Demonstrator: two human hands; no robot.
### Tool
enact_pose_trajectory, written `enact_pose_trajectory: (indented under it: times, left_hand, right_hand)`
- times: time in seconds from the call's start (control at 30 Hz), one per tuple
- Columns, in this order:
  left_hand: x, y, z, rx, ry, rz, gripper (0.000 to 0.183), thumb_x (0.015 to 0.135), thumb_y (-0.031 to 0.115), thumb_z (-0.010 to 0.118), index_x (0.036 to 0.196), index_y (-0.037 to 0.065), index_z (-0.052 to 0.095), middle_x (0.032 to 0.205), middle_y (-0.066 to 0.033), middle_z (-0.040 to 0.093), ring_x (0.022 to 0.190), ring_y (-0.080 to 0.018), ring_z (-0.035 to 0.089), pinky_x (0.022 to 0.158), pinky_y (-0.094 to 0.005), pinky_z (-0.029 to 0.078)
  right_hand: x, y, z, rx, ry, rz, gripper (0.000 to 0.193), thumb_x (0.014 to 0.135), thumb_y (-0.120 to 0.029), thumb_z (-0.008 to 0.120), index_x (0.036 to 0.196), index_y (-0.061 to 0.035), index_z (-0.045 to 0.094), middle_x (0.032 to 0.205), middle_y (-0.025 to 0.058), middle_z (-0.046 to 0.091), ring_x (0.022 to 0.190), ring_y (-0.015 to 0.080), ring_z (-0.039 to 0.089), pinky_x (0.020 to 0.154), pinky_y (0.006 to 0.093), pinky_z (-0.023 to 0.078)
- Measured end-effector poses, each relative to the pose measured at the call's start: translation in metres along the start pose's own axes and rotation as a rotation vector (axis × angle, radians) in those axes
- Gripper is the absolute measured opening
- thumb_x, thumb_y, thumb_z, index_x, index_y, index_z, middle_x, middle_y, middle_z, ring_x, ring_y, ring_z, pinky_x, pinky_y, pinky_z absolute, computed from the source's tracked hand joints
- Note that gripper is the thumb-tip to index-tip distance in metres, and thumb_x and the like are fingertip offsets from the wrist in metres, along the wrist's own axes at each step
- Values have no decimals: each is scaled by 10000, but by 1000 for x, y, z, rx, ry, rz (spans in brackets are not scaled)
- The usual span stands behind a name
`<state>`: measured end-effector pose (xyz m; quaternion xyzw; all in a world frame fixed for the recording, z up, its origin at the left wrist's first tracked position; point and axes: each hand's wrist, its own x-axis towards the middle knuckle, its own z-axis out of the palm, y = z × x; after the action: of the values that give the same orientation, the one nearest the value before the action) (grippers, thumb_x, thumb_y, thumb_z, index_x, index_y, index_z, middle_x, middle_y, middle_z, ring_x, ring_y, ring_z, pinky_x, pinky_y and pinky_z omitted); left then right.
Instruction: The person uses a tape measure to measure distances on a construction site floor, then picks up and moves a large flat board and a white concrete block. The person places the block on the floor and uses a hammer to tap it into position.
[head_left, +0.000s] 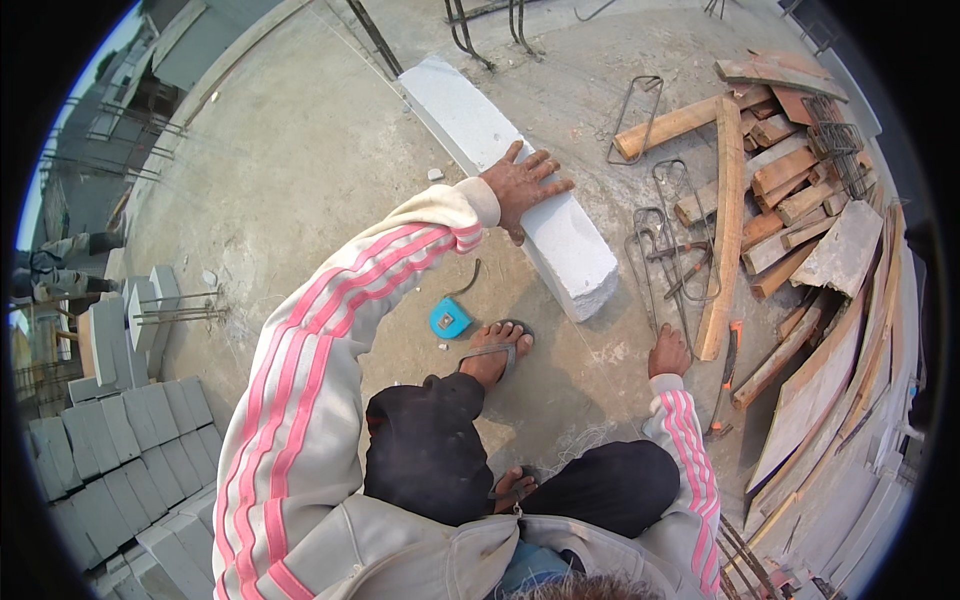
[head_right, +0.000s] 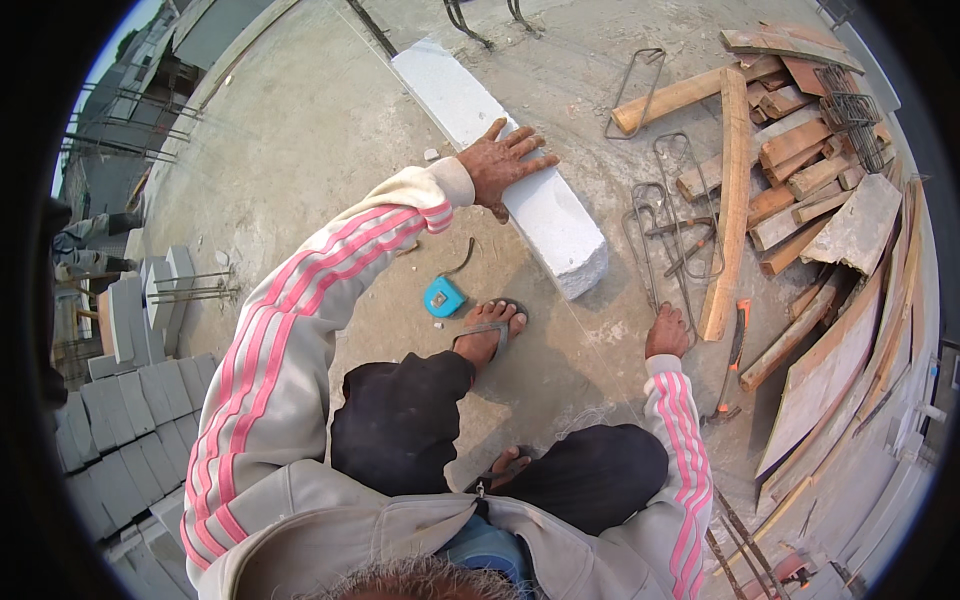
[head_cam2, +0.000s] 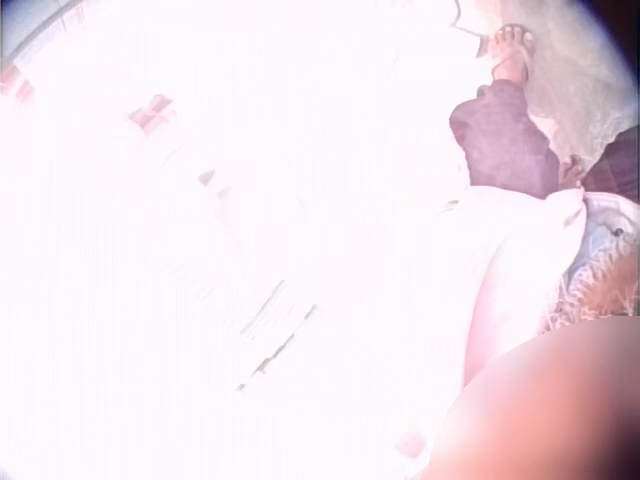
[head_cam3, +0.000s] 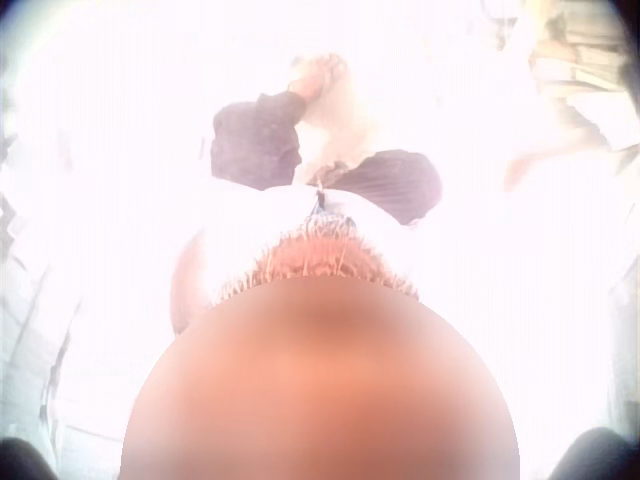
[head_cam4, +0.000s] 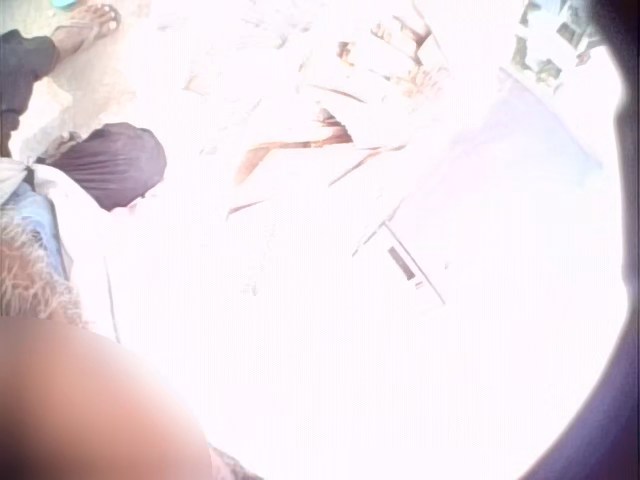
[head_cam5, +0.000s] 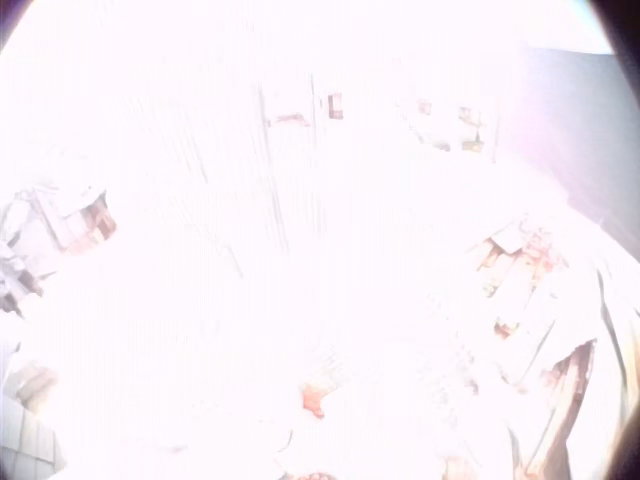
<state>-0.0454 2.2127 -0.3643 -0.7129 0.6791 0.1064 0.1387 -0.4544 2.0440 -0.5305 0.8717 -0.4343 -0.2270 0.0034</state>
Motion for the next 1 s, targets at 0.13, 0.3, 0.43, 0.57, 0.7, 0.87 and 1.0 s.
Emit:
enact_pose_trajectory:
  times: [0.13,0.3,0.43,0.57,0.7,0.87,1.0]
  left_hand:
    - [10,-3,-1,-4,-34,52,1231,506,484,946,1520,208,306,1465,-159,409,1453,-352,301,1186,-648,183]
    - [8,-1,1,-18,-7,64,1203,503,463,946,1511,210,340,1437,-168,428,1421,-360,345,1163,-629,239]
    - [5,-2,2,-2,28,51,1178,490,429,940,1501,206,377,1409,-161,452,1396,-363,369,1152,-606,269]
    - [6,16,3,-67,64,56,1157,479,431,935,1488,227,410,1380,-142,483,1377,-349,390,1150,-606,261]
    - [6,57,13,-143,145,78,1120,486,429,935,1471,224,443,1370,-141,495,1380,-346,388,1159,-625,217]
    - [6,74,19,-188,215,102,1119,482,406,943,1469,228,447,1379,-142,495,1402,-342,371,1178,-631,168]
    - [6,72,19,-203,194,138,1120,484,384,946,1473,236,443,1401,-141,485,1417,-331,357,1190,-632,150]
  right_hand:
    - [-19,5,-49,519,49,-268,1089,756,-537,800,1547,-14,265,1426,321,454,1363,474,405,1110,509,376]
    - [-15,-87,-151,589,286,-650,1194,687,-644,808,1543,-18,259,1411,331,428,1309,472,454,1052,530,416]
    - [-23,-157,-190,275,187,-601,1249,608,-568,865,1567,-86,228,1344,314,426,1229,488,485,966,551,468]
    - [-34,-145,-192,252,161,-588,1189,633,-393,839,1585,-112,186,1237,304,461,1141,484,518,950,527,487]
    - [-55,-106,-181,220,103,-586,1198,642,-380,833,1589,-96,156,1231,332,464,1132,500,514,962,525,478]
    - [-63,-91,-175,201,95,-567,1194,648,-376,830,1586,-84,152,1192,303,472,1128,480,510,953,523,477]
    - [-70,-91,-170,277,160,-569,1180,628,-350,845,1583,-118,193,1158,255,477,1068,445,530,910,529,487]
